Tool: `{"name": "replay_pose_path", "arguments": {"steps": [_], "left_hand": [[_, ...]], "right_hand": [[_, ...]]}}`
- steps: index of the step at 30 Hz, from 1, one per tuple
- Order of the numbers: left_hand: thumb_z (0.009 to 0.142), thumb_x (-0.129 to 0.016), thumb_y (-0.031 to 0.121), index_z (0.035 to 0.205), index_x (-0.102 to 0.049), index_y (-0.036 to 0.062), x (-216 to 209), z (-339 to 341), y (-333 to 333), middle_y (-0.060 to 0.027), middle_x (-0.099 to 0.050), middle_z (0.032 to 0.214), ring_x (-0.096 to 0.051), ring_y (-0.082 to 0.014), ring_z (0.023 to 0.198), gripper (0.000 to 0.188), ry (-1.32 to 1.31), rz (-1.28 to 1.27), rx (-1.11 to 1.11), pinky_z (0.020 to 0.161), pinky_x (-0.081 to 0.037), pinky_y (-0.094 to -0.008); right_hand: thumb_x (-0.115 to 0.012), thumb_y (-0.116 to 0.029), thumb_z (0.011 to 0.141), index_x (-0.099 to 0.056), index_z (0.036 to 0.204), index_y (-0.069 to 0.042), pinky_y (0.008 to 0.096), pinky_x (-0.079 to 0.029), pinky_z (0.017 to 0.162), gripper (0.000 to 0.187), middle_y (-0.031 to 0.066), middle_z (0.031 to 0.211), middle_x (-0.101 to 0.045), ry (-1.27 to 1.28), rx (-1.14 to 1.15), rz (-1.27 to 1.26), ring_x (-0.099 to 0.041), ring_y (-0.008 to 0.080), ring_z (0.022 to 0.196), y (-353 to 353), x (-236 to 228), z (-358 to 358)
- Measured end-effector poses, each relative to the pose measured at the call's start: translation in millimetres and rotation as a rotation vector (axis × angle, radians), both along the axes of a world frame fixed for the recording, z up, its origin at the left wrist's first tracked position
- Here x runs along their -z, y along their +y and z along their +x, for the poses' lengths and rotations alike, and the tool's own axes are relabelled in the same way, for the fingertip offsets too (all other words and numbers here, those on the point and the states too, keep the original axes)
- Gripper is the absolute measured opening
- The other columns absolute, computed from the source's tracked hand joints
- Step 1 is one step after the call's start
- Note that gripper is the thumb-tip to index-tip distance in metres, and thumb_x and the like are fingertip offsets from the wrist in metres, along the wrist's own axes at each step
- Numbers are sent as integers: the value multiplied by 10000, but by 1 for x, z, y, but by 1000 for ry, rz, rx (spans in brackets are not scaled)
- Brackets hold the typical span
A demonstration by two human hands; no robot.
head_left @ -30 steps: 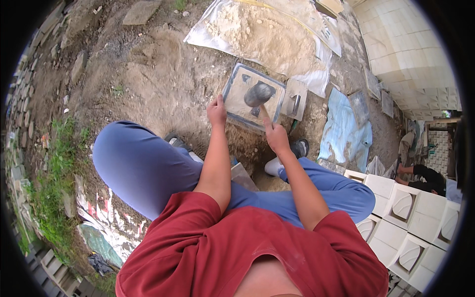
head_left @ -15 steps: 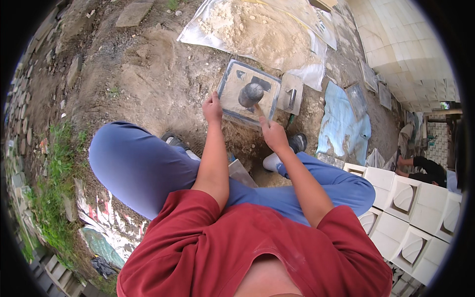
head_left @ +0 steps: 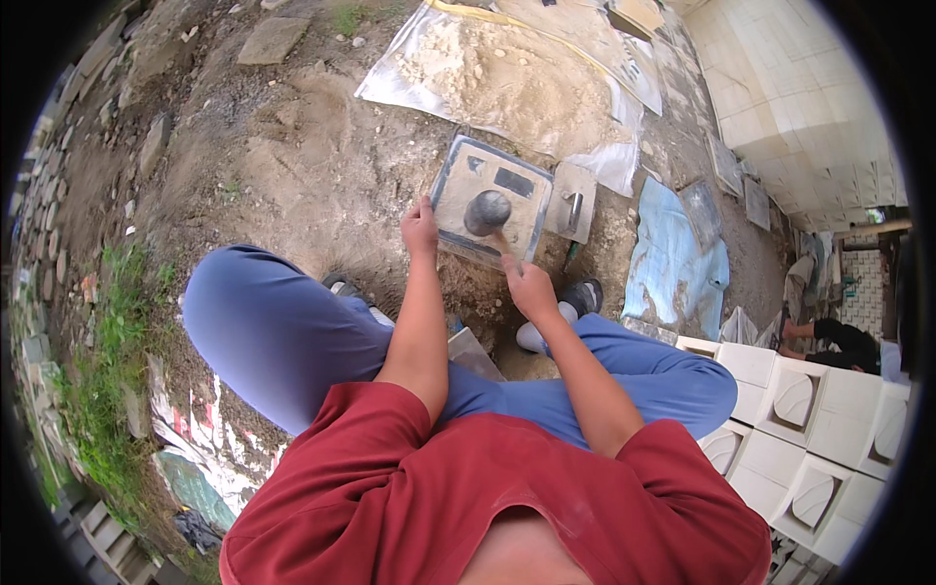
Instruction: The person rubs their hands together to clear dust, then uses a hammer and a small trowel to refine and clean the edges and surfaces of a decorative stone block held on their lap.
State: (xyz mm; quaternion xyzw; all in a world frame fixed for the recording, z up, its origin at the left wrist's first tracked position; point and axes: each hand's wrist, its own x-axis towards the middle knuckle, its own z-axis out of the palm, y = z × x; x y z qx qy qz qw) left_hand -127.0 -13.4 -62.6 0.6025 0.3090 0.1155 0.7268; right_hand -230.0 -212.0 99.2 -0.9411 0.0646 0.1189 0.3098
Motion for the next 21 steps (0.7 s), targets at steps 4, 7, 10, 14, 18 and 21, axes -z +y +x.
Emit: {"name": "replay_pose_path", "arguments": {"steps": [4, 7, 10, 14, 18, 21], "left_hand": [[998, -672, 335, 1040, -772, -51, -4, 4, -9, -97, -763, 878, -654, -116, 786, 401, -77, -46, 23, 746, -511, -297], [991, -673, 364, 1030, -776, -35, -7, 5, -21, -91, -759, 839, -654, -123, 761, 413, -45, 20, -25, 734, -510, -314], [984, -671, 396, 1018, -782, -10, -5, 7, -14, -90, -749, 794, -656, -141, 731, 423, -30, 26, -44, 721, -508, -337], [977, -654, 415, 986, -793, 28, -5, 9, -6, -113, -719, 734, -654, -191, 684, 412, 26, 76, -69, 700, -503, -375], [957, -656, 416, 963, -800, 54, -32, 11, -15, -142, -726, 755, -684, -250, 697, 389, 124, 121, -91, 699, -514, -395], [903, -689, 436, 969, -806, 82, -54, 12, -22, -168, -761, 888, -727, -352, 825, 379, 257, 266, -36, 760, -550, -446]], "right_hand": [[-532, -557, 1008, -698, 938, 44, 554, -512, 815, 627, 357, 900, -662, -54, 74, -29, -646, 531, 945, 4, 5, -1], [-536, -562, 1002, -702, 939, 34, 548, -518, 836, 622, 350, 898, -669, -8, 64, -125, -650, 528, 960, -1, 22, -7], [-541, -568, 996, -704, 945, 31, 548, -522, 853, 622, 342, 890, -677, 107, 70, -34, -655, 523, 974, 3, 13, -1], [-523, -581, 995, -696, 949, 53, 544, -528, 818, 659, 337, 909, -684, 18, -13, -67, -671, 509, 924, 9, -7, 20], [-507, -569, 1008, -706, 979, 36, 535, -519, 815, 637, 335, 910, -683, -42, 105, 0, -664, 510, 933, 17, -16, 45], [-503, -555, 1014, -703, 987, 52, 533, -519, 823, 639, 340, 924, -682, -110, 140, -85, -664, 511, 943, 11, -2, 50]]}}
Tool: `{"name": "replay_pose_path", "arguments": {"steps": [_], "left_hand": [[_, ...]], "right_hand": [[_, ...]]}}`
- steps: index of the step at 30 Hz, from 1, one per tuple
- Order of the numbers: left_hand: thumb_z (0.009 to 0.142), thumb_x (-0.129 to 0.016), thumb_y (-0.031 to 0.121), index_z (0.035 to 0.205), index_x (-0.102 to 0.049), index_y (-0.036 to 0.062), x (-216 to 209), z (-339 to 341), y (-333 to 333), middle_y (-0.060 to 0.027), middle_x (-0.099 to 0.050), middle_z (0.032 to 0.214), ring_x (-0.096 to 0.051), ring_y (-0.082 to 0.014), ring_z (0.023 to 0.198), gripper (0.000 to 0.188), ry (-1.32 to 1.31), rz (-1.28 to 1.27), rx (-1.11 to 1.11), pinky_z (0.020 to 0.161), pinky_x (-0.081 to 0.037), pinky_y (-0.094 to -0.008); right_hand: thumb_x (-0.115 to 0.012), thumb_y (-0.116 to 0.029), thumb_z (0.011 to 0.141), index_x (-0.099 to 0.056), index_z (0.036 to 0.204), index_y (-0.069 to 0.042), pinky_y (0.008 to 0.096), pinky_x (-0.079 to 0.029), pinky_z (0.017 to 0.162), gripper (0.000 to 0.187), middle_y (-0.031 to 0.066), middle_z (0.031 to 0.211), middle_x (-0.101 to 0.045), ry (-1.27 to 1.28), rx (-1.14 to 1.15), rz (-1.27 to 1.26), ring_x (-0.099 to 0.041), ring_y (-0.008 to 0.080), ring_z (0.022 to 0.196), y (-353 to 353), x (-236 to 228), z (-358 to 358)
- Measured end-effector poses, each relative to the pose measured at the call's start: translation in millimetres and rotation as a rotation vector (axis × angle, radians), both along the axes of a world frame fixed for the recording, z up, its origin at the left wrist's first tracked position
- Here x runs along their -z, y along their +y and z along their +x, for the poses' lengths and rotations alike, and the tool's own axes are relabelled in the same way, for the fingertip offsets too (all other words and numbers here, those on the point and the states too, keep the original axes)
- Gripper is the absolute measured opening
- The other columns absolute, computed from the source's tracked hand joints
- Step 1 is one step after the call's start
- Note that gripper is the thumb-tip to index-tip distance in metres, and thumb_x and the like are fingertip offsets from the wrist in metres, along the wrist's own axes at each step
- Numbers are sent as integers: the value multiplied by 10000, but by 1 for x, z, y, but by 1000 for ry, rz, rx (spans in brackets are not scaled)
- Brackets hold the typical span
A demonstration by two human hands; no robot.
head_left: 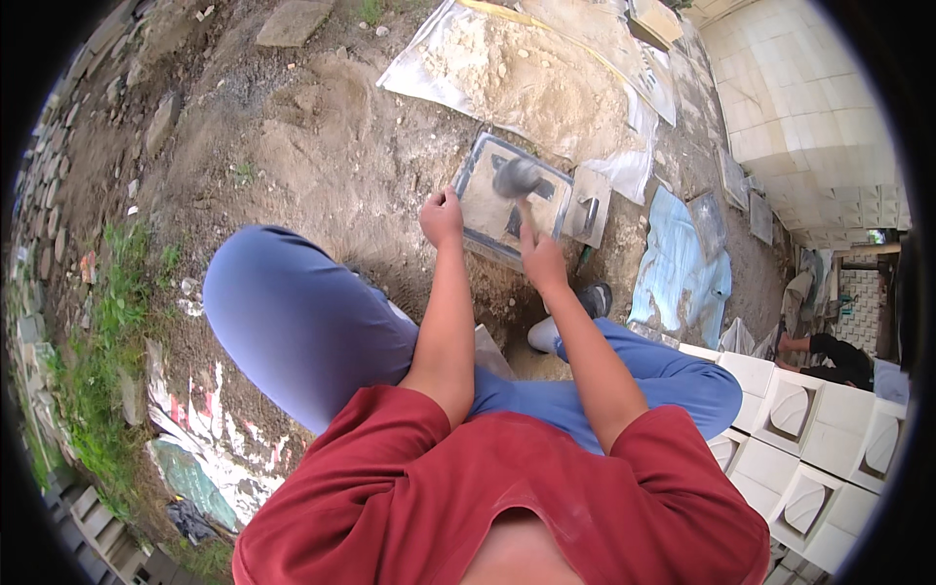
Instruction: The person rubs their hands together to clear dust, then uses a hammer and a small trowel to refine and clean the edges and surfaces of a decorative stone block held on their lap.
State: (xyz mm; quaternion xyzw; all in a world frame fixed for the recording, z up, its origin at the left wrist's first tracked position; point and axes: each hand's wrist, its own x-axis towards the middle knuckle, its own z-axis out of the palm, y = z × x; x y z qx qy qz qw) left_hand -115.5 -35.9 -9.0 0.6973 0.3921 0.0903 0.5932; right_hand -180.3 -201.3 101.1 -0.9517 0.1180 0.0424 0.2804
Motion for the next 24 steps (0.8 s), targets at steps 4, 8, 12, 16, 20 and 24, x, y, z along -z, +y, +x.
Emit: {"name": "replay_pose_path", "arguments": {"steps": [4, 8, 12, 16, 20, 24], "left_hand": [[909, -688, 412, 974, -794, 45, -1, 8, 16, -160, -770, 884, -743, -315, 814, 388, -96, 167, 49, 769, -553, -422], [916, -684, 439, 976, -796, 66, -1, 2, 16, -159, -765, 876, -740, -316, 812, 394, 6, 198, 120, 769, -553, -424], [935, -675, 463, 964, -795, 77, -4, 2, 13, -150, -747, 805, -730, -303, 755, 406, -19, 92, 73, 726, -547, -402], [943, -679, 445, 964, -802, 78, -4, 3, 9, -115, -750, 769, -713, -262, 687, 388, 4, 81, 66, 673, -529, -371], [926, -710, 423, 976, -805, 68, -2, 4, 7, -125, -757, 780, -729, -248, 694, 371, -51, 54, 4, 667, -535, -365], [921, -724, 415, 966, -810, 72, 1, -3, 7, -120, -758, 771, -721, -226, 673, 357, -84, 96, -35, 655, -532, -356]], "right_hand": [[-494, -554, 1019, -705, 1004, 41, 529, -521, 829, 631, 321, 946, -695, 90, -62, -37, -666, 508, 952, 3, 17, 2], [-490, -549, 1023, -707, 1014, 24, 526, -524, 820, 613, 298, 950, -705, 155, -86, 24, -665, 512, 939, 4, 0, 13], [-494, -551, 1021, -702, 1012, 25, 522, -526, 821, 613, 300, 939, -704, 94, -47, 96, -660, 515, 945, 22, -17, 41], [-497, -561, 1017, -704, 972, 28, 520, -520, 825, 626, 309, 915, -694, 74, -31, -15, -659, 509, 949, 23, 5, 48], [-502, -565, 1013, -707, 941, 43, 519, -517, 819, 645, 315, 887, -686, 95, -63, -1, -666, 506, 931, 7, 27, 56], [-508, -577, 1007, -709, 926, 53, 520, -517, 831, 666, 326, 886, -681, 133, -80, 99, -663, 513, 934, 4, 6, 69]]}}
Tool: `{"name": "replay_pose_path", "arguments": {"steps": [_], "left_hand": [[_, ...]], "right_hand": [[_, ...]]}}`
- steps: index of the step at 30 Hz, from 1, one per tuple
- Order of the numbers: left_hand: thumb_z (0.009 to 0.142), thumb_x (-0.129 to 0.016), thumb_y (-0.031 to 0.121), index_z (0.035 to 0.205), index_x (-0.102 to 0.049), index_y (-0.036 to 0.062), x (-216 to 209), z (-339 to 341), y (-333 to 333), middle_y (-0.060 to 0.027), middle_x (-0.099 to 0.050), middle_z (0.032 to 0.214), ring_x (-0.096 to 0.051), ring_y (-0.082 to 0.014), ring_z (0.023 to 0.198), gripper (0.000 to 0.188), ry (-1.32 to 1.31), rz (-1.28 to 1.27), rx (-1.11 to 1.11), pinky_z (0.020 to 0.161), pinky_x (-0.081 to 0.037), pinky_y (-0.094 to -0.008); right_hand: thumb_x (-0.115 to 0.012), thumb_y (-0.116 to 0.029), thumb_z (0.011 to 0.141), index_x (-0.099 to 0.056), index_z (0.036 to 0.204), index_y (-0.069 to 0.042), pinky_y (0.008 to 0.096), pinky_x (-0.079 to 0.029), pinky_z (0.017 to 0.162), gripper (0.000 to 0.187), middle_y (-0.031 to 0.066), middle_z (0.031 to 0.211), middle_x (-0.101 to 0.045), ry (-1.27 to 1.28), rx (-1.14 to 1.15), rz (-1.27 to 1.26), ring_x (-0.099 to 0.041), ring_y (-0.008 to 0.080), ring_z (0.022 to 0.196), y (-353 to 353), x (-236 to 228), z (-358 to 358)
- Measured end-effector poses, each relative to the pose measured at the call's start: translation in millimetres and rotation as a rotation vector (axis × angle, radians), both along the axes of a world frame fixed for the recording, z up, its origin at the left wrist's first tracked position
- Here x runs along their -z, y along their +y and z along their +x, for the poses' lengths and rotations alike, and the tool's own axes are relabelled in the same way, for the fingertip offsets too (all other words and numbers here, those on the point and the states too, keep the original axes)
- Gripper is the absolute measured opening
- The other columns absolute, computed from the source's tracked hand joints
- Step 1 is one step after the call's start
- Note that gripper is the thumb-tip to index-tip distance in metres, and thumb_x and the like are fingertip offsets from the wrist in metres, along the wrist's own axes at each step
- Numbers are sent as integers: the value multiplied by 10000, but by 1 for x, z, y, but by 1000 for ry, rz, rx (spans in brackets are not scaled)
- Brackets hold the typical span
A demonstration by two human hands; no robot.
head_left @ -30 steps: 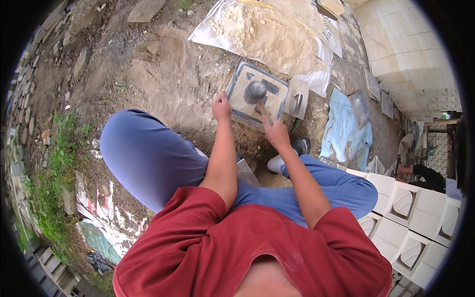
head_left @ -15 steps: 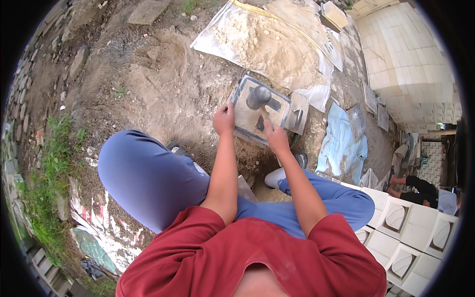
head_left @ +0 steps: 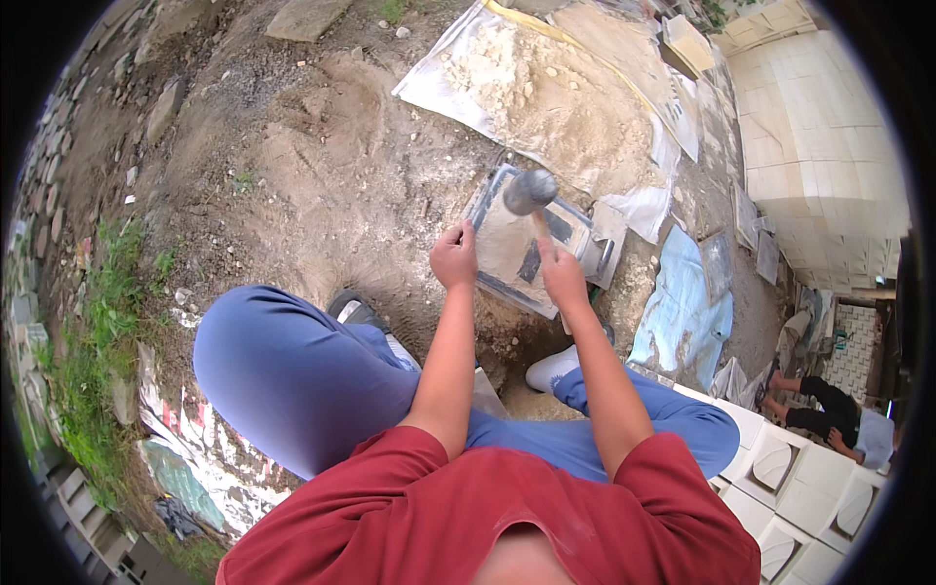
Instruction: The person rubs their hands together to clear dust, then uses a hammer and a small trowel to refine and clean the edges and surfaces of a decorative stone block held on their lap.
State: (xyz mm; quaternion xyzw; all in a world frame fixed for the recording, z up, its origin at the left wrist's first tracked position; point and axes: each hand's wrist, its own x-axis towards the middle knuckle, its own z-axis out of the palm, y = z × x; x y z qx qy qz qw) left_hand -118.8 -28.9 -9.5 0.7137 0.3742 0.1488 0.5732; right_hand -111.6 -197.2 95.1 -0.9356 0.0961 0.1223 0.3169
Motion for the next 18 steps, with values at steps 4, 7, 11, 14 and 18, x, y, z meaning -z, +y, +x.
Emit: {"name": "replay_pose_path", "arguments": {"steps": [4, 7, 11, 14, 18], "left_hand": [[922, -722, 419, 963, -809, 72, 2, 0, 1, -119, -753, 763, -712, -225, 663, 360, -56, 1, -37, 656, -532, -359], [923, -720, 418, 970, -807, 70, -4, 6, -6, -122, -747, 755, -710, -231, 660, 362, 21, -20, 13, 657, -532, -362], [925, -716, 421, 971, -809, 82, 4, 2, -2, -128, -745, 760, -714, -252, 667, 355, 10, 17, -13, 654, -534, -369], [927, -711, 421, 972, -812, 97, 1, 1, -3, -131, -751, 781, -724, -282, 686, 343, 14, -8, -12, 660, -543, -383], [939, -698, 440, 979, -807, 85, 5, -2, 1, -133, -735, 742, -700, -258, 652, 374, 51, -5, 19, 654, -529, -374]], "right_hand": [[-508, -580, 1006, -708, 929, 49, 521, -518, 831, 664, 326, 902, -684, -44, 54, 3, -663, 509, 942, 21, -12, -4], [-508, -587, 1004, -707, 930, 37, 518, -519, 823, 660, 322, 912, -687, -6, -17, -180, -665, 506, 941, 9, 13, -8], [-502, -567, 1008, -709, 949, 18, 526, -524, 849, 623, 311, 928, -698, 61, -72, -113, -667, 498, 958, 5, 3, 4], [-493, -560, 1009, -717, 969, 10, 533, -526, 871, 613, 307, 939, -704, 91, -41, -30, -671, 490, 979, 10, -18, 17], [-484, -567, 1006, -727, 985, 24, 528, -535, 869, 639, 310, 933, -706, -83, -32, -40, -682, 483, 983, 32, -19, 12]]}}
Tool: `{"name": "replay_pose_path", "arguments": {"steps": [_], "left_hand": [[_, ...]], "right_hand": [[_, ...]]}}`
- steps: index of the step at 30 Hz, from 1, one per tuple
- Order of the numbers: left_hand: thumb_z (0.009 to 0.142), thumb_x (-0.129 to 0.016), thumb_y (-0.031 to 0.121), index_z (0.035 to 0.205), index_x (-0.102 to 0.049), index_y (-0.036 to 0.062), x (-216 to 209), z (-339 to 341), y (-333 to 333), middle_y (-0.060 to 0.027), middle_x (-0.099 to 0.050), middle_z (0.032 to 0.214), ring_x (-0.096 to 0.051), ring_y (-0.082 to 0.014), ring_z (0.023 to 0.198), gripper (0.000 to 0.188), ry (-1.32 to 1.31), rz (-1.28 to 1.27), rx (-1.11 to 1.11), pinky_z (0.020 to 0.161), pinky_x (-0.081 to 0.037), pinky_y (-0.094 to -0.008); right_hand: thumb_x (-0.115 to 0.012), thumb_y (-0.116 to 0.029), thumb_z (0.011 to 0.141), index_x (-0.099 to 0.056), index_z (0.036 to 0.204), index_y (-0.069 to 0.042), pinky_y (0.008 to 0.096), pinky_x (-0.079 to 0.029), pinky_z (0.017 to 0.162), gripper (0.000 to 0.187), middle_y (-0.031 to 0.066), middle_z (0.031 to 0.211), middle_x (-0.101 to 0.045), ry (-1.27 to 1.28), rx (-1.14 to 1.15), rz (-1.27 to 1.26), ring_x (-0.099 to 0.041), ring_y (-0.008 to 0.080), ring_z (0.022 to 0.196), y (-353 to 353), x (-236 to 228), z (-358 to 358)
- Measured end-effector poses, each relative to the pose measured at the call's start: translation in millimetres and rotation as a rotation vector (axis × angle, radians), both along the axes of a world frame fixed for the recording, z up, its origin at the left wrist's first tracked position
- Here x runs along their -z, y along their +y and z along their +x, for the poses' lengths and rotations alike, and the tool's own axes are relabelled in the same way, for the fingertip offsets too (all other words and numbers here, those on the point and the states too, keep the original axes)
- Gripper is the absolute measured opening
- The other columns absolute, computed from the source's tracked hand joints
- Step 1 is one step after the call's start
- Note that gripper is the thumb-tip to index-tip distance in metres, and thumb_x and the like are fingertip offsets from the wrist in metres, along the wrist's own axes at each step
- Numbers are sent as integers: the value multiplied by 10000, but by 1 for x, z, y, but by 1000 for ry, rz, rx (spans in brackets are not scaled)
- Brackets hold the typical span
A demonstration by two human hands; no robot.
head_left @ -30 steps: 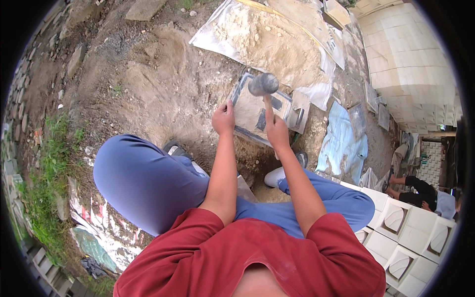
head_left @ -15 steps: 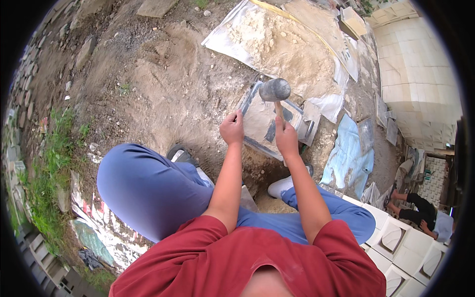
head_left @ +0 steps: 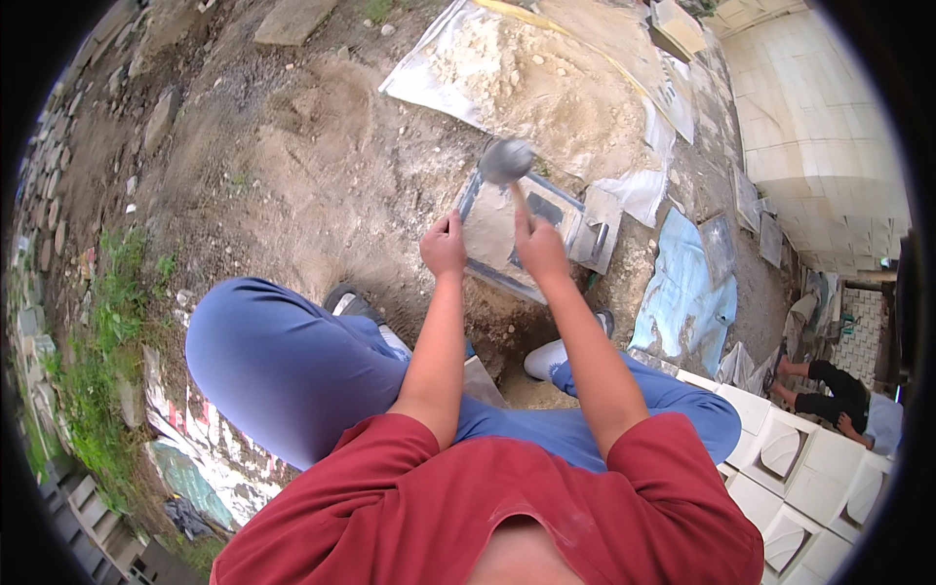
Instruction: The person rubs their hands together to clear dust, then uses a hammer and a small trowel to refine and clean the edges and surfaces of a decorative stone block held on their lap.
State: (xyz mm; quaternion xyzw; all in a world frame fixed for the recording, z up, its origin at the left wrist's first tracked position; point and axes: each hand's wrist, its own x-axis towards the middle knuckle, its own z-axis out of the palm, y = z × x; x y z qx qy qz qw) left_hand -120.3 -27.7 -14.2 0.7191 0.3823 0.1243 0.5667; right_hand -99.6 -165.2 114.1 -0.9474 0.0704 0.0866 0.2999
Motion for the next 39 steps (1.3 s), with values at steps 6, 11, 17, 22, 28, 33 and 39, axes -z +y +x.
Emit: {"name": "replay_pose_path", "arguments": {"steps": [6, 11, 17, 22, 28, 33, 39], "left_hand": [[955, -673, 474, 960, -802, 66, 2, 1, 2, -141, -703, 685, -666, -256, 610, 429, -1, 43, 23, 646, -512, -365], [939, -695, 436, 969, -812, 90, 4, 5, 1, -121, -740, 735, -699, -232, 644, 367, -41, -50, 21, 634, -518, -350], [937, -702, 424, 980, -803, 61, -1, 6, -7, -127, -752, 770, -705, -211, 678, 379, -48, -89, 26, 671, -521, -347], [937, -695, 431, 985, -800, 60, 8, 6, 4, -132, -757, 789, -715, -228, 703, 388, -47, -115, 94, 689, -527, -361], [939, -695, 427, 976, -797, 57, 11, 3, 2, -140, -761, 809, -727, -230, 729, 386, -126, -84, 54, 703, -536, -372], [949, -691, 420, 937, -784, 32, 6, 8, 2, -134, -735, 744, -689, -186, 664, 399, -101, -134, 103, 668, -515, -347], [973, -699, 370, 977, -773, -2, 13, 6, 6, -61, -741, 766, -638, -98, 699, 379, -158, -118, 62, 689, -502, -303]], "right_hand": [[-491, -596, 1003, -703, 992, 71, 506, -544, 825, 700, 329, 934, -703, 252, -39, -59, -693, 489, 921, -17, 11, 26], [-478, -620, 1001, -708, 988, 78, 515, -542, 801, 735, 322, 902, -707, 117, -173, -31, -697, 501, 895, -31, -19, 61], [-472, -583, 1006, -713, 969, 65, 527, -528, 885, 692, 343, 954, -694, 105, -68, -119, -669, 500, 999, -41, 37, 37], [-474, -587, 1001, -720, 994, 56, 513, -529, 876, 688, 334, 951, -699, 169, -77, -34, -681, 483, 997, -41, 27, 53], [-500, -612, 995, -708, 943, 56, 484, -536, 757, 702, 250, 782, -691, -7, -7, 78, -707, 418, 813, -40, 12, 56], [-490, -569, 998, -717, 1027, 49, 528, -533, 900, 660, 348, 1004, -692, 18, -55, -168, -675, 498, 1002, -37, 38, 42], [-489, -573, 998, -710, 988, 45, 548, -529, 900, 657, 346, 986, -694, 152, -115, -33, -673, 499, 1008, -33, 14, 59]]}}
